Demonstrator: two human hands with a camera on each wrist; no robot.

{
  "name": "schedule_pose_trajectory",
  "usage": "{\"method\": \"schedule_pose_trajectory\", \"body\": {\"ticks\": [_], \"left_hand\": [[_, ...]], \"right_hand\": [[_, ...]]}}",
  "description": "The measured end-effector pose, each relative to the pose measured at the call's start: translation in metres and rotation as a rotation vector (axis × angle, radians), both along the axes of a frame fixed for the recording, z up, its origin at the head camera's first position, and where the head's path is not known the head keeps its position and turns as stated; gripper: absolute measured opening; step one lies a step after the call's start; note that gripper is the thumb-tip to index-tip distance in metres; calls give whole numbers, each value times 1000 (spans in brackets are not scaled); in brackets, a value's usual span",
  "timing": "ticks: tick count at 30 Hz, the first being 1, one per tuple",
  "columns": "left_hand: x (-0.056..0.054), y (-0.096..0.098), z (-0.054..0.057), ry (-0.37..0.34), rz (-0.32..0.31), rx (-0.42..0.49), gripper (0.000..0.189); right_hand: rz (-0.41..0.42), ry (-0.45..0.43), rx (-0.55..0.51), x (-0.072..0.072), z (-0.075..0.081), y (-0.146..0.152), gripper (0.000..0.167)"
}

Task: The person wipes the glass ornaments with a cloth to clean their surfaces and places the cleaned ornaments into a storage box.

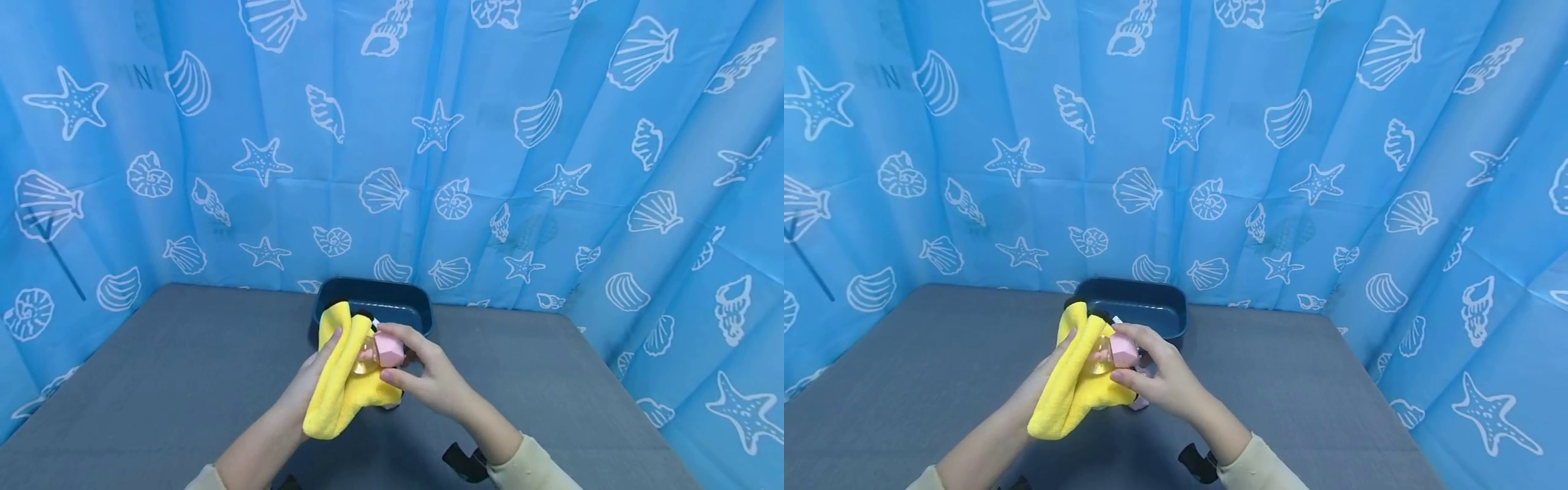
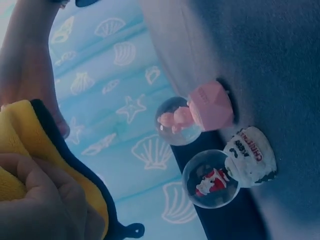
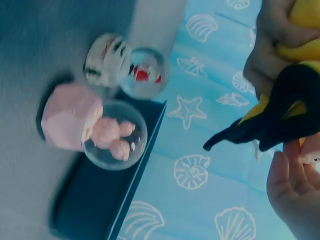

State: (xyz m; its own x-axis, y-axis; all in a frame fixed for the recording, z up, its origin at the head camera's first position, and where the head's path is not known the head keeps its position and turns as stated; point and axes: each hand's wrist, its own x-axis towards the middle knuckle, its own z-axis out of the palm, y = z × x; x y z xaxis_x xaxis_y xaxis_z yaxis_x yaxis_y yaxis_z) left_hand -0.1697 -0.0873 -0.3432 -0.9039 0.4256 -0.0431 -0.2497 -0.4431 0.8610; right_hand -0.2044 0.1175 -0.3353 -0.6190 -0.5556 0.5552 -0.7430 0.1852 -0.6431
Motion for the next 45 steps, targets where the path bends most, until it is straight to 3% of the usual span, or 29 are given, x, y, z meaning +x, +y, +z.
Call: {"method": "schedule_pose_trajectory", "body": {"ticks": [4,9,11,14,18,22,26,29,31,36,40,45], "left_hand": [[-1,1,-1,-17,-24,30,71],[-1,2,1,-36,-125,40,80],[-1,3,1,-50,-137,40,81],[0,4,-1,-38,-112,59,76],[0,5,-4,9,-10,23,64],[1,7,1,56,62,-28,51],[1,6,6,70,10,16,54],[0,4,8,87,-105,104,62],[-1,4,8,102,-142,110,66],[0,3,6,16,-132,69,67],[0,4,3,-90,-91,122,55],[-2,3,1,-74,-61,92,45]], "right_hand": [[5,-32,-53,0,-1,-1,36],[-8,26,-54,1,0,-3,44],[-8,44,-35,0,0,-4,46],[-7,48,-17,0,-1,-4,47],[-7,9,-41,0,-3,-4,46],[-11,-46,-101,-1,-4,-3,43],[2,-52,-140,-1,-5,-2,42],[5,-40,-156,-1,-5,-2,41],[7,-27,-163,-1,-5,-2,41],[45,-2,-138,-2,-6,-3,38],[111,-85,-123,-1,-6,-4,42],[6,-159,-94,-1,-5,-4,60]]}}
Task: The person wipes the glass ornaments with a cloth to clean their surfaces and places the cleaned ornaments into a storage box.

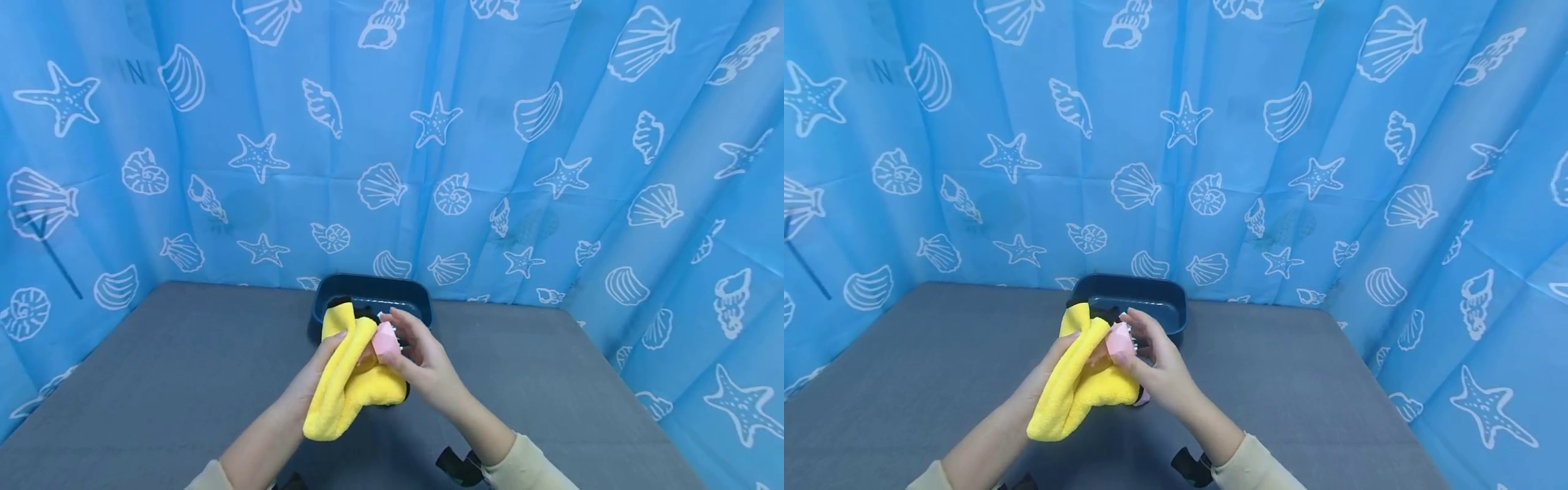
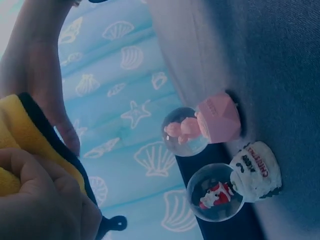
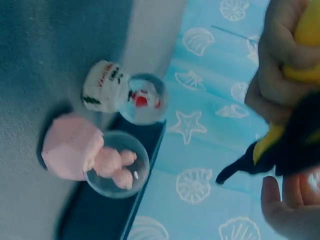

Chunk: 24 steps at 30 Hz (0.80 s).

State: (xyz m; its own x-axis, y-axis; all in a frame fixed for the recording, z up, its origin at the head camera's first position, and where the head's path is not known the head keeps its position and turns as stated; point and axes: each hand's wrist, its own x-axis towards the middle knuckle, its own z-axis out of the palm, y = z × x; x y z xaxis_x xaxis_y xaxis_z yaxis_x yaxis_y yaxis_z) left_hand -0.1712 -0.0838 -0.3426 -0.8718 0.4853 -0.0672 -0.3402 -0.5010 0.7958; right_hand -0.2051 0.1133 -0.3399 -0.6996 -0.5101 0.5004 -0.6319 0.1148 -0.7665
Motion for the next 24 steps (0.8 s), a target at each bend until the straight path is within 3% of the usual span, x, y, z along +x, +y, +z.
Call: {"method": "schedule_pose_trajectory", "body": {"ticks": [3,7,13,17,20,24], "left_hand": [[-1,0,2,78,-2,-76,48],[-2,-1,5,129,13,-125,52],[-1,-3,7,92,75,-147,61],[-2,-3,7,56,60,-61,65],[-2,-5,5,29,86,-19,67],[-3,-6,-1,17,166,-102,73]], "right_hand": [[-50,-32,27,-1,2,1,57],[-12,-142,12,0,3,2,49],[24,-198,-28,1,3,3,44],[8,-193,-22,0,2,4,44],[-16,-193,-17,-1,1,4,43],[-64,-154,7,-1,1,2,42]]}}
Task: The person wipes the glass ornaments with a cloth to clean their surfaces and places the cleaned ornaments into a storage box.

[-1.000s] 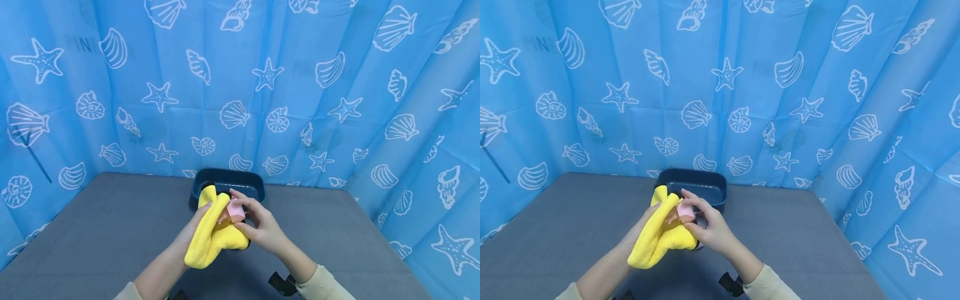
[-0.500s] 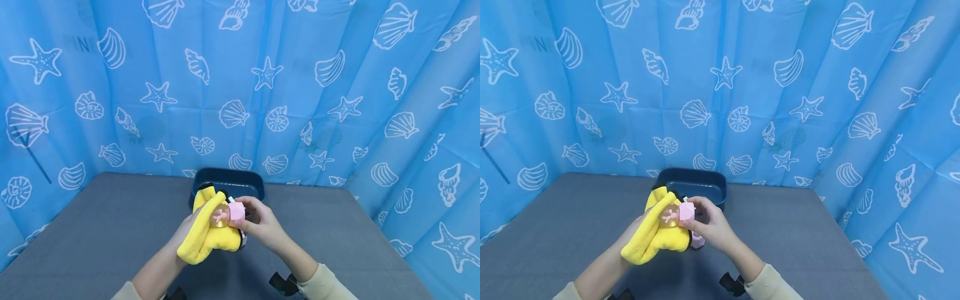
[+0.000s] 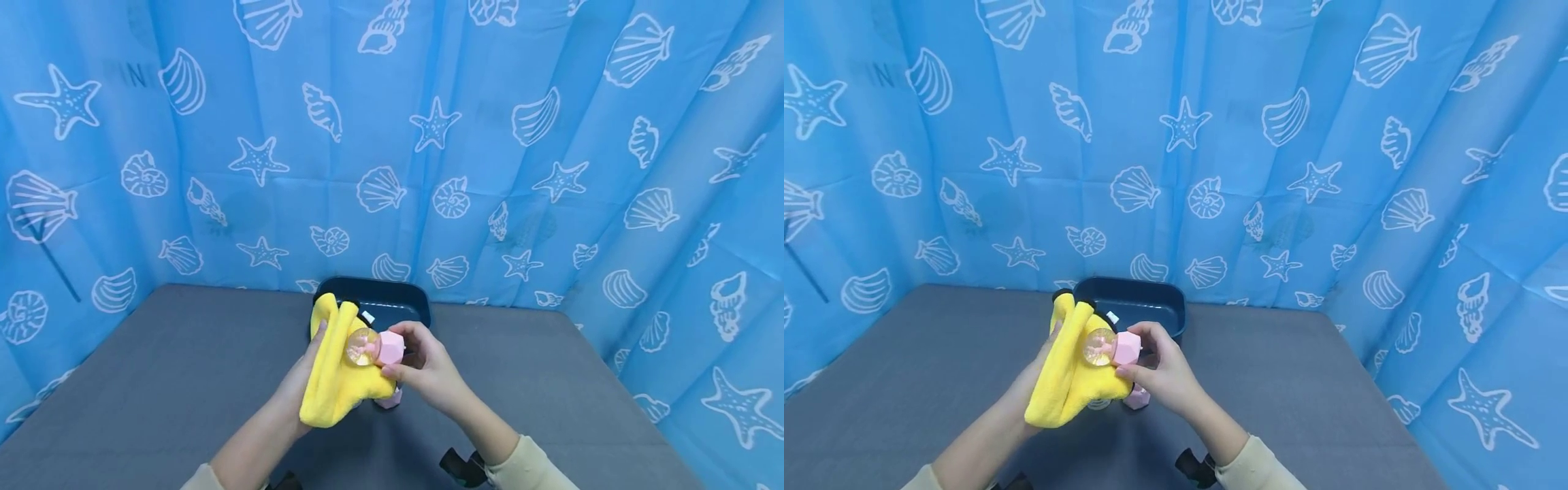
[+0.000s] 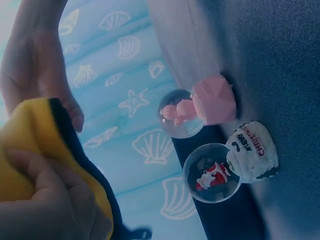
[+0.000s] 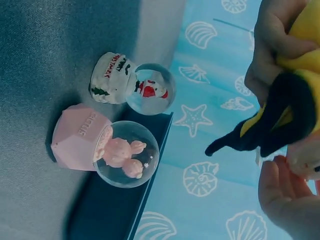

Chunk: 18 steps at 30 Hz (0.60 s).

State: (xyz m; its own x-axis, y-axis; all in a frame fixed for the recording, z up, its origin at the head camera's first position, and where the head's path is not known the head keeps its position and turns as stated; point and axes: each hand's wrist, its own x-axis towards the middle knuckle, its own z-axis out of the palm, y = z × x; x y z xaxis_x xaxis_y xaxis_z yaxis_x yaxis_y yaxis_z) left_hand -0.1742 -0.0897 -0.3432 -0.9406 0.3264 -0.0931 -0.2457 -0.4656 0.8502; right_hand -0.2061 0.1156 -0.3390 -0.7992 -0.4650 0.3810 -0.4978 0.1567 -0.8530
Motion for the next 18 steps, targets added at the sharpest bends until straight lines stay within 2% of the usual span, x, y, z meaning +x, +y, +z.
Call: {"method": "schedule_pose_trajectory", "body": {"ticks": [5,9,13,18], "left_hand": [[-4,7,-7,44,91,-102,61],[-5,8,-10,64,179,-150,55],[-4,3,-8,79,177,-129,54],[-2,-3,-4,54,104,-56,56]], "right_hand": [[-53,42,56,2,0,-4,42],[-35,-14,39,1,-1,-6,42],[25,-104,5,2,-3,-7,44],[51,-220,28,2,-4,-9,49]]}}
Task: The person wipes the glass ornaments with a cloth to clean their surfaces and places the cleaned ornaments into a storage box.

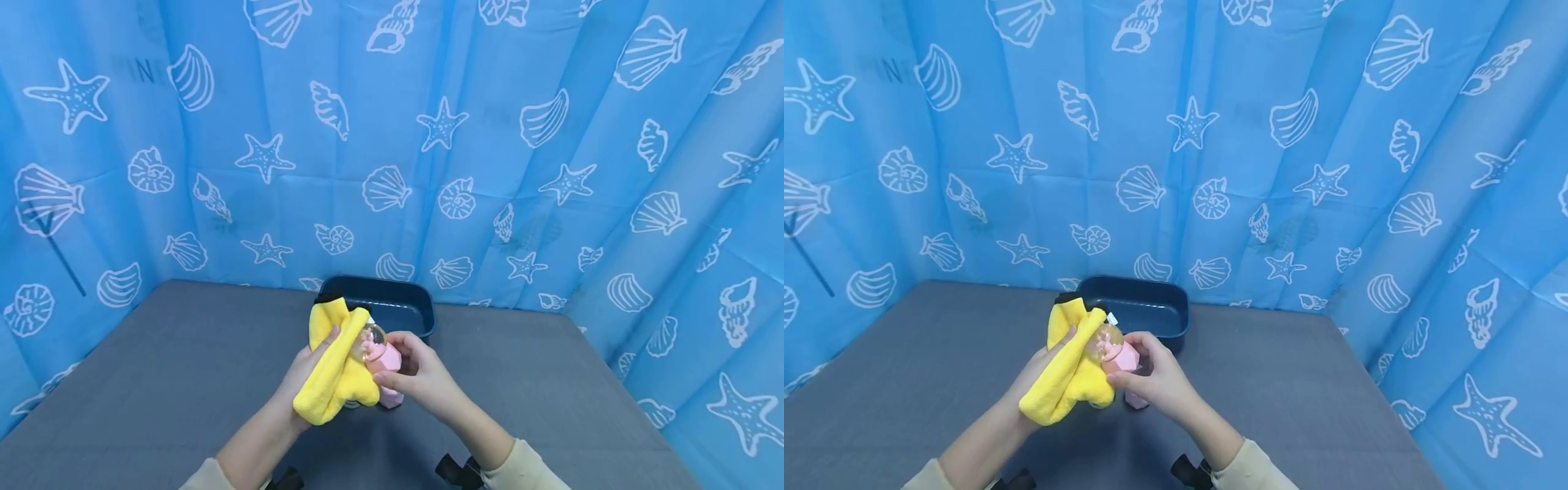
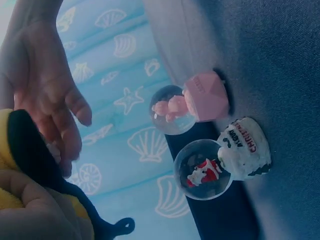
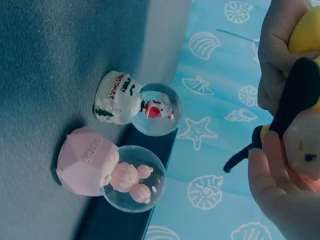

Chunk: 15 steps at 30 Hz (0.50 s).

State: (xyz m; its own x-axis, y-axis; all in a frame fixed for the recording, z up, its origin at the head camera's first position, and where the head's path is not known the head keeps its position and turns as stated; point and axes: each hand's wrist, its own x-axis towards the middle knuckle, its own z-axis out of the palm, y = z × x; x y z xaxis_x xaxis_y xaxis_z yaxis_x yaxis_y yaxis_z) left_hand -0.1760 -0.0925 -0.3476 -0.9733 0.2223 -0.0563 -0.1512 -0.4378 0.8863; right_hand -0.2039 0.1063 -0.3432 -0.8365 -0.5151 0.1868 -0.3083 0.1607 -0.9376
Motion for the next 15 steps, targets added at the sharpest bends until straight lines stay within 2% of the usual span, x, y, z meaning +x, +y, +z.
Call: {"method": "schedule_pose_trajectory", "body": {"ticks": [4,7,11,15], "left_hand": [[1,-3,2,12,-118,112,53],[0,-5,2,45,-166,175,45],[-1,-7,3,35,-165,194,42],[-2,-11,2,-26,-124,177,43]], "right_hand": [[18,-105,2,-2,-1,1,50],[23,-189,-44,-4,-3,2,46],[-6,-257,-157,-6,-2,5,41],[-10,-250,-206,-7,0,7,41]]}}
